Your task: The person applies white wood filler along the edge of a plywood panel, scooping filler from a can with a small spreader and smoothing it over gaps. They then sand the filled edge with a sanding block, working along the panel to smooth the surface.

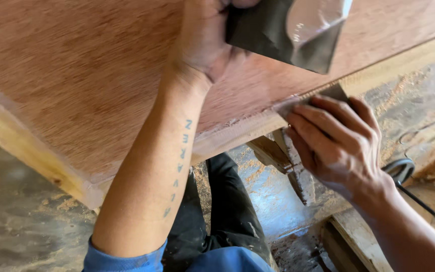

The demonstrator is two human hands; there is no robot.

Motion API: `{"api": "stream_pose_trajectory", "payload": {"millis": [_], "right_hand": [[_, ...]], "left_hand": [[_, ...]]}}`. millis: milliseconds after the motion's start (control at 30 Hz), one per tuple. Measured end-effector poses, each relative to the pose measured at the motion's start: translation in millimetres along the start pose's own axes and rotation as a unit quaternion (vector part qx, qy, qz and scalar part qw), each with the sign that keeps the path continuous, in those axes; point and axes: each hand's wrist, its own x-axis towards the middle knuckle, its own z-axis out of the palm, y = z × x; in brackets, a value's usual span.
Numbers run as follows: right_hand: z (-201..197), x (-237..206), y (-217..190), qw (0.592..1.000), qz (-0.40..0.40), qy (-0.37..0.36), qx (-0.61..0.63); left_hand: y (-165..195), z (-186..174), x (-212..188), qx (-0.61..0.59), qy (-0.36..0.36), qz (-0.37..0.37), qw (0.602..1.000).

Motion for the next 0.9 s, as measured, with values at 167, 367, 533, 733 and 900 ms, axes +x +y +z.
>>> {"api": "stream_pose_trajectory", "payload": {"millis": [167,367,533,733,900], "right_hand": [[11,-14,31,0.999,-0.034,0.021,-0.01],[7,-20,54,0.998,-0.016,0.051,-0.021],[6,-24,67,0.998,-0.015,0.063,0.002],[14,-34,81,0.996,-0.008,0.083,-0.004],[15,-39,95,0.993,0.006,0.116,-0.001]], "left_hand": [[1,10,3,-0.11,0.017,-0.024,0.993],[8,21,-6,-0.096,0.035,-0.05,0.993],[18,15,-3,-0.055,0.018,0.003,0.998],[26,17,-4,-0.11,0.089,-0.04,0.989],[38,30,-4,-0.067,0.091,-0.049,0.992]]}}
